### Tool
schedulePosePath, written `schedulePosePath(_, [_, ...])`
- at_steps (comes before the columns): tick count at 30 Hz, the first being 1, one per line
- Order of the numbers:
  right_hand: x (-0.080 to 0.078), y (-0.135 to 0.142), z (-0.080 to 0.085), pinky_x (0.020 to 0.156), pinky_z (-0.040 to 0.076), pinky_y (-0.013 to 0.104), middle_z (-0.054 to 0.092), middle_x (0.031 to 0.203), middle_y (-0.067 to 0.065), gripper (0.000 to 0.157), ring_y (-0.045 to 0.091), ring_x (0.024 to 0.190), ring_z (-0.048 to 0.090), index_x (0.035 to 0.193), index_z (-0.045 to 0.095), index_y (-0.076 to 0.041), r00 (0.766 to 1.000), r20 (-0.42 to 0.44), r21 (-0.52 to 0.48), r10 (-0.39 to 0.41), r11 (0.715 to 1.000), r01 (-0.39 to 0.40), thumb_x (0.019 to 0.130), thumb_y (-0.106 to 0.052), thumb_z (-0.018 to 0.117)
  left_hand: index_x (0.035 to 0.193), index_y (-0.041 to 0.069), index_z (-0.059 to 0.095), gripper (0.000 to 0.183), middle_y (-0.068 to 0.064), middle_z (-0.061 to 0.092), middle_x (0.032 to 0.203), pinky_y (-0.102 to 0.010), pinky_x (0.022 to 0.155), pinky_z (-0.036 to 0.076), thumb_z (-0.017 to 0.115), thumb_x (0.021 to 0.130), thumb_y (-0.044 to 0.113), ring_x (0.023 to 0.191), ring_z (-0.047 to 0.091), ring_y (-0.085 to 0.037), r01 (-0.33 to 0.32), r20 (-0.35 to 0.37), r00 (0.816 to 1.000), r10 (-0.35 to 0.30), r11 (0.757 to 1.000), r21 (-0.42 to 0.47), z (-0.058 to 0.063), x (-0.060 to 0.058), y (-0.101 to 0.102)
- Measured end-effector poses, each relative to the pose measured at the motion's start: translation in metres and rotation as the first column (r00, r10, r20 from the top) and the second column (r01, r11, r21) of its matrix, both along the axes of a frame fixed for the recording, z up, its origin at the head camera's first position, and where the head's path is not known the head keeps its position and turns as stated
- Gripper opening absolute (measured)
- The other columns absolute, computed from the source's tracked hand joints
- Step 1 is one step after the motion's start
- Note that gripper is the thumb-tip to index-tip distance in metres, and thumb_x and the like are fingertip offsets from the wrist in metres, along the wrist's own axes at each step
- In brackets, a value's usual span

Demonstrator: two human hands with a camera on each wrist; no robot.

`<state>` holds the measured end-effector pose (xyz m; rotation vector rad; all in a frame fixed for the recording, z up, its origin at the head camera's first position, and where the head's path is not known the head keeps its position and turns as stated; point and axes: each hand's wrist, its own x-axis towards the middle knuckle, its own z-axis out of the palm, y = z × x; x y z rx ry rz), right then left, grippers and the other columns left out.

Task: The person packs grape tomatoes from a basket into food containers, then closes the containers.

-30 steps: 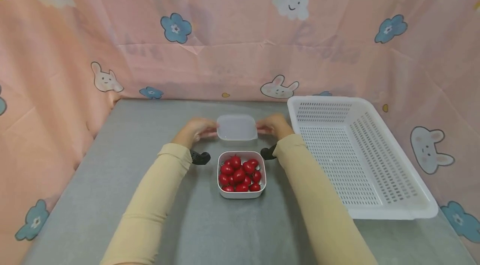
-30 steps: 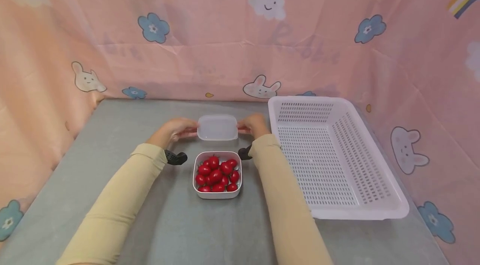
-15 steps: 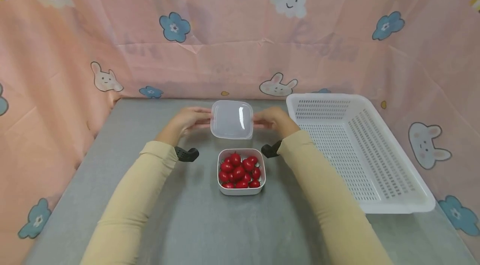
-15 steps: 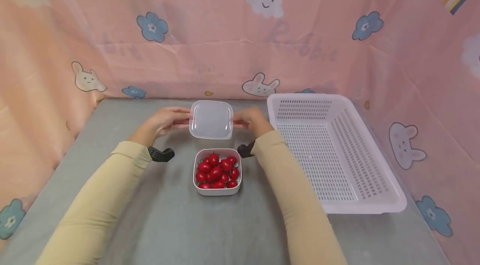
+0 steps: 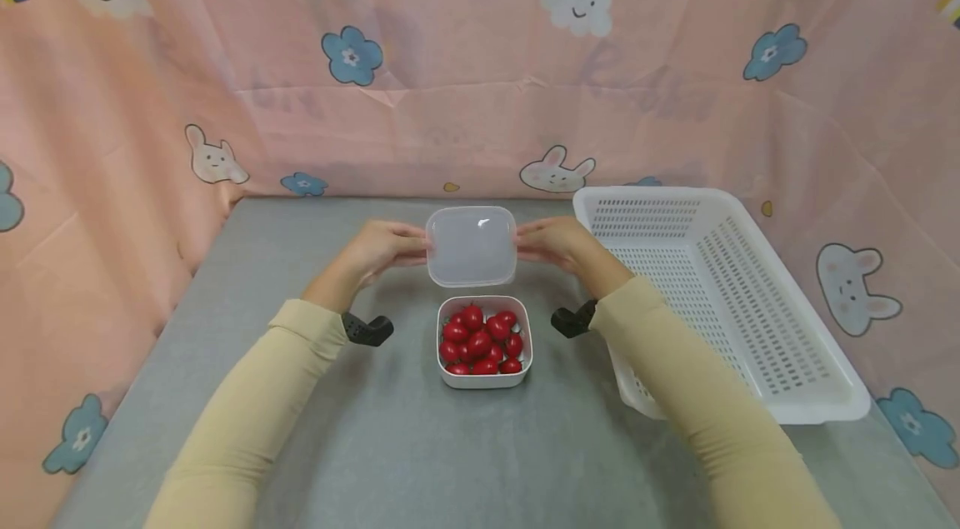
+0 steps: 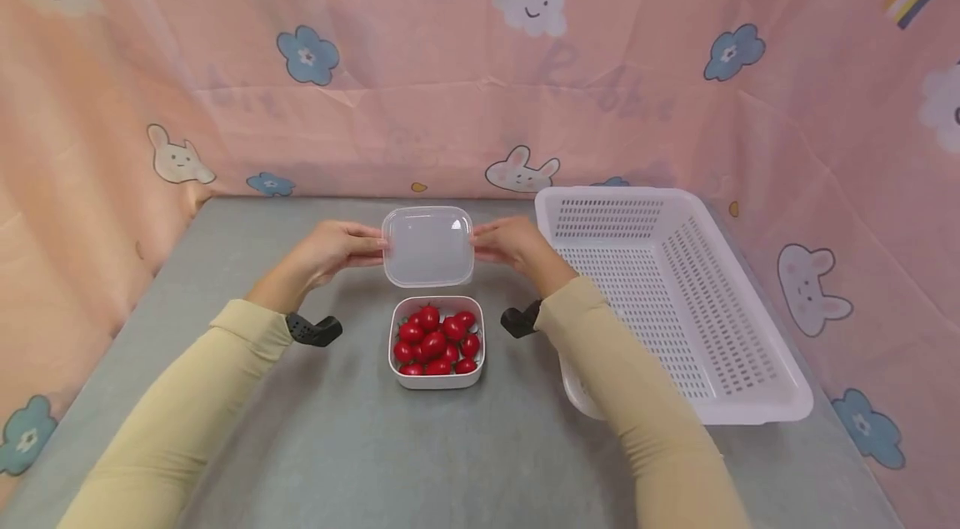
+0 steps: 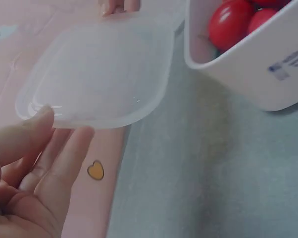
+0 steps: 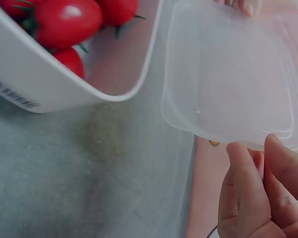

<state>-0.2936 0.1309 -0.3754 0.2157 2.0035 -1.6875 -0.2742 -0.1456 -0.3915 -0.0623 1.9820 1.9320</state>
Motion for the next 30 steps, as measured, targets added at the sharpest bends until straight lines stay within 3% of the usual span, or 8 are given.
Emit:
schedulePosePath(7, [0.017, 0.013, 0.000, 0.101, 0.051, 0.037, 0.060, 0.132, 0.021, 0.042, 0.006, 0.087, 0.070, 0.136, 0.053, 0.008, 0.995, -0.075, 0.062, 0.072, 0.996, -0.068, 0.098, -0.007, 0.060, 0.117, -0.017, 0.063, 0.030, 0.002, 0.072, 0.084, -0.030, 0.084, 0.059, 0.067, 0.092, -0.001, 0.077, 0.072, -0.007, -0.032, -0.070, 0.997, 0.029, 0.999, -0.036, -0.004, 0.012, 0.007])
schedulePosePath(13, [0.029, 0.017, 0.001, 0.100, 0.051, 0.034, 0.061, 0.135, 0.020, 0.040, 0.001, 0.087, 0.069, 0.135, 0.056, 0.007, 0.990, -0.106, 0.095, 0.096, 0.992, -0.086, 0.099, -0.008, 0.060, 0.111, -0.010, 0.070, 0.027, -0.010, 0.076, 0.103, -0.034, 0.093, 0.057, 0.071, 0.091, 0.008, 0.089, 0.074, -0.012, -0.054, -0.152, 0.988, 0.037, 0.992, -0.111, -0.009, 0.024, 0.008])
schedulePosePath(17, [0.035, 0.022, -0.002, 0.098, 0.053, 0.032, 0.067, 0.123, 0.014, 0.038, 0.002, 0.087, 0.068, 0.131, 0.059, 0.007, 0.989, -0.121, 0.114, 0.090, 0.990, -0.077, 0.097, -0.008, 0.063, 0.110, -0.003, 0.073, 0.027, -0.016, 0.074, 0.114, -0.041, 0.104, 0.051, 0.073, 0.090, 0.015, 0.099, 0.074, -0.019, -0.068, -0.198, 0.980, 0.029, 0.979, -0.191, -0.013, 0.034, 0.010])
schedulePosePath(23, [0.045, 0.026, -0.005, 0.096, 0.055, 0.035, 0.071, 0.119, 0.017, 0.033, 0.007, 0.089, 0.068, 0.121, 0.067, 0.006, 0.971, -0.166, 0.255, 0.169, 0.959, -0.124, 0.092, -0.010, 0.070, 0.105, 0.008, 0.078, 0.023, -0.009, 0.075, 0.114, -0.043, 0.099, 0.052, 0.075, 0.089, 0.025, 0.107, 0.070, -0.021, -0.100, -0.273, 0.962, 0.014, 0.948, -0.304, -0.014, 0.051, 0.010])
schedulePosePath(30, [0.054, 0.026, 0.002, 0.085, 0.058, 0.031, 0.075, 0.095, 0.009, 0.035, 0.012, 0.083, 0.074, 0.125, 0.061, 0.012, 0.993, -0.041, 0.094, 0.112, 0.990, -0.107, 0.093, -0.002, 0.065, 0.102, 0.007, 0.079, 0.020, -0.009, 0.076, 0.111, -0.033, 0.089, 0.058, 0.077, 0.088, 0.021, 0.101, 0.071, -0.016, -0.123, -0.353, 0.936, 0.007, 0.944, -0.305, -0.021, 0.064, 0.008])
